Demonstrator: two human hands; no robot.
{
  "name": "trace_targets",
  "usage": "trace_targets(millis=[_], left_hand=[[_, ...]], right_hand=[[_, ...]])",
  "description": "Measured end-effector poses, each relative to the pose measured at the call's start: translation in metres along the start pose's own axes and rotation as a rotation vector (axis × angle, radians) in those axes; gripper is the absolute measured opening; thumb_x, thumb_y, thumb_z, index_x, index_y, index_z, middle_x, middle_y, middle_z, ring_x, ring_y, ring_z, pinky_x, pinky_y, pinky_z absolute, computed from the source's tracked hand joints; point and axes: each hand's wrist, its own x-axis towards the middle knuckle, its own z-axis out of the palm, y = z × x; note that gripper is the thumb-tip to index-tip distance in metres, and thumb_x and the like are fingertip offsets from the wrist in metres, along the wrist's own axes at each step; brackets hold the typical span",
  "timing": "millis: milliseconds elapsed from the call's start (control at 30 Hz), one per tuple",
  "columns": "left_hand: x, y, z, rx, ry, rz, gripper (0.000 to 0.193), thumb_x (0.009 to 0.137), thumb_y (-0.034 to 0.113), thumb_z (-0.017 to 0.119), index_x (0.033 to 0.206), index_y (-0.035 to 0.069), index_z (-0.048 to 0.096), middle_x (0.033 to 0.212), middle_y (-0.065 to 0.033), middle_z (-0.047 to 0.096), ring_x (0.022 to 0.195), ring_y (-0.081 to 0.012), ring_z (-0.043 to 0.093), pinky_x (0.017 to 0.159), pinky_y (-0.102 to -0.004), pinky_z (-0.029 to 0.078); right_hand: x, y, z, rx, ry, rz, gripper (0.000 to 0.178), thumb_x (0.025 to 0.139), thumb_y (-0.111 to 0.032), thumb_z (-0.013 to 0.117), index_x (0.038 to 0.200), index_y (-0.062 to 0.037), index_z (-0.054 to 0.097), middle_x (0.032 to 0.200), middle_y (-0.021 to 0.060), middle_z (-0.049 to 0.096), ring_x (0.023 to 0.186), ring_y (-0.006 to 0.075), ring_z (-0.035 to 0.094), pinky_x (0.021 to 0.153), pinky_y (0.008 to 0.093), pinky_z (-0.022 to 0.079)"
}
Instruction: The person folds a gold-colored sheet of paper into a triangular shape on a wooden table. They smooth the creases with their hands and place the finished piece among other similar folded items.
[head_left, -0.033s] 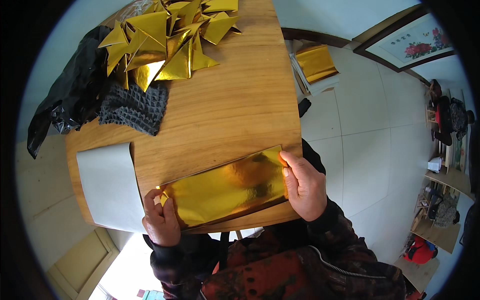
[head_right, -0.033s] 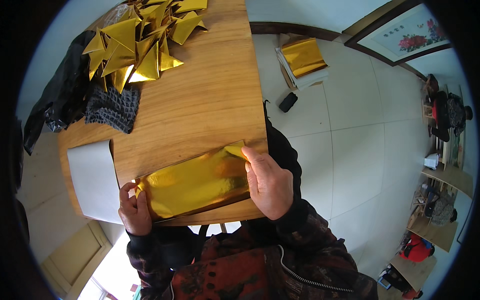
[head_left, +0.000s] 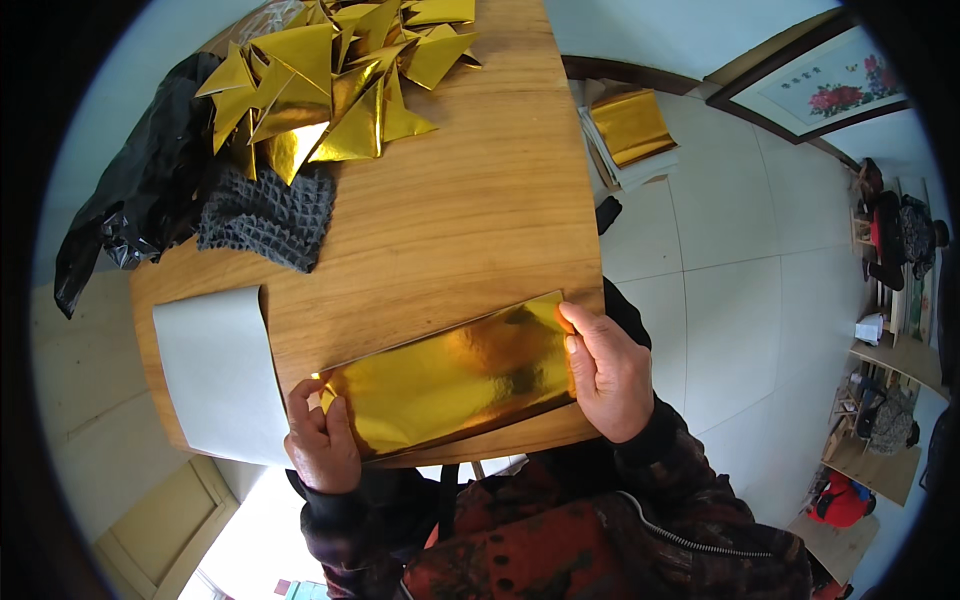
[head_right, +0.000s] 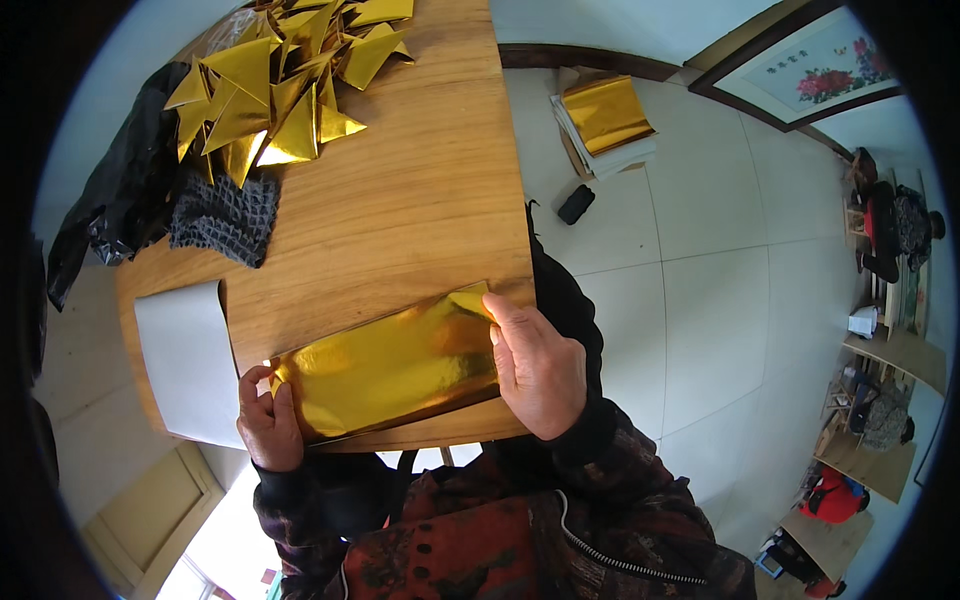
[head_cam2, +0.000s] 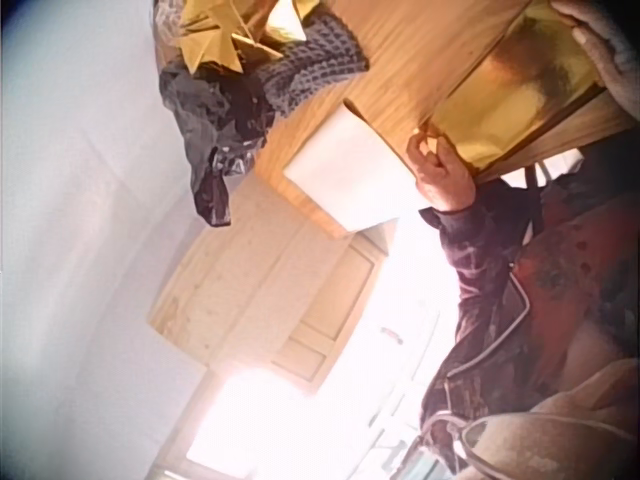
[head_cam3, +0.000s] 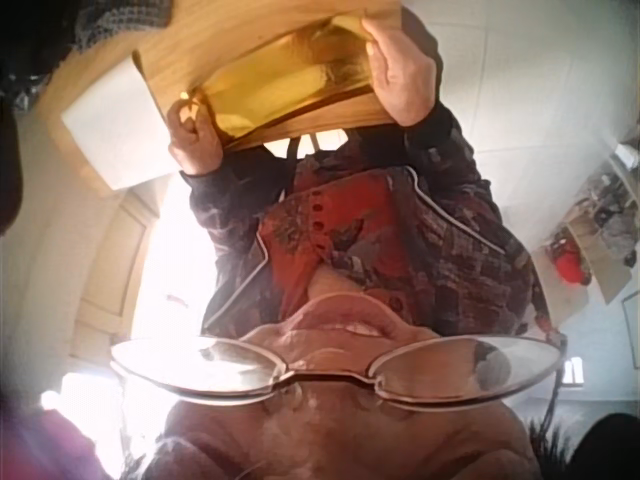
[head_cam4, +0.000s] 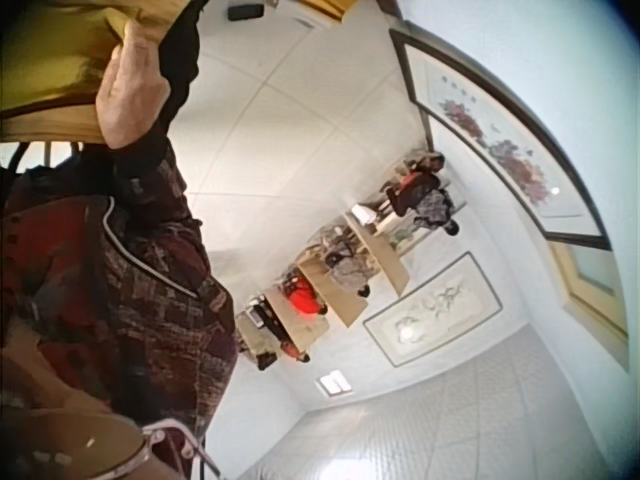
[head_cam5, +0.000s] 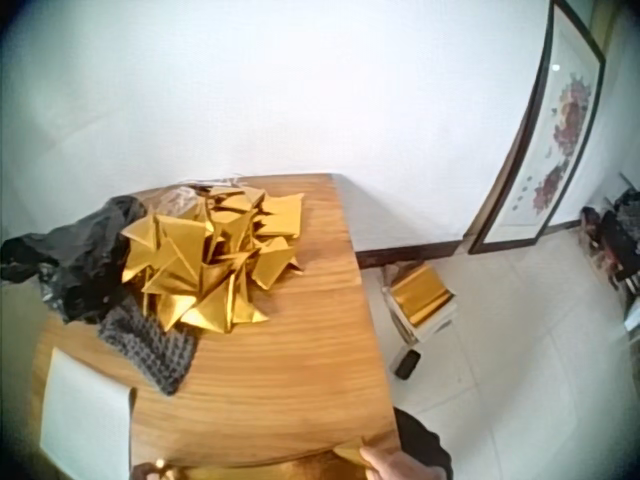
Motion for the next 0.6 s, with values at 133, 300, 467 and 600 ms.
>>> trace_targets(millis=[133,300,467,600], left_hand=[[-0.0004,0.0006,0.0019,-0.016,0.01,0.001,0.024,0.091,0.002,0.058,0.115,0.004,0.054,0.049,-0.0026,0.045,0.044,-0.0082,0.039,0.046,-0.025,0.031],[0.0008,0.001,0.0006,-0.01,-0.016,-0.024,0.024,0.092,0.003,0.058,0.115,0.003,0.054,0.05,-0.0029,0.047,0.045,-0.0078,0.042,0.047,-0.0236,0.032],[0.0014,0.0009,0.0014,-0.016,-0.017,-0.01,0.024,0.092,0.002,0.057,0.116,0.004,0.053,0.051,-0.0029,0.047,0.045,-0.008,0.041,0.046,-0.0238,0.031],[0.0015,-0.0011,0.0021,-0.016,-0.012,-0.001,0.024,0.092,0.002,0.057,0.115,0.004,0.053,0.05,-0.0029,0.045,0.044,-0.0085,0.039,0.046,-0.0246,0.03]], right_hand=[[0.0008,-0.0003,-0.0004,-0.011,-0.007,0.014,0.028,0.089,0.003,0.056,0.117,0.0001,0.06,0.097,0.0174,0.067,0.081,0.0311,0.067,0.07,0.0338,0.054],[0.0025,-0.0002,-0.0014,-0.02,-0.029,0.021,0.029,0.09,0.003,0.056,0.119,0.0001,0.06,0.097,0.0177,0.067,0.081,0.032,0.067,0.07,0.0343,0.054],[0.0029,0.0008,-0.0009,-0.024,-0.037,0.031,0.03,0.09,0.002,0.055,0.12,0.0001,0.059,0.097,0.0179,0.067,0.082,0.0327,0.067,0.07,0.0346,0.054],[0.0056,0.0026,0.0018,-0.069,0.008,-0.047,0.034,0.089,-0.002,0.058,0.122,-0.0042,0.058,0.09,0.0145,0.065,0.071,0.0329,0.065,0.059,0.0373,0.053]])
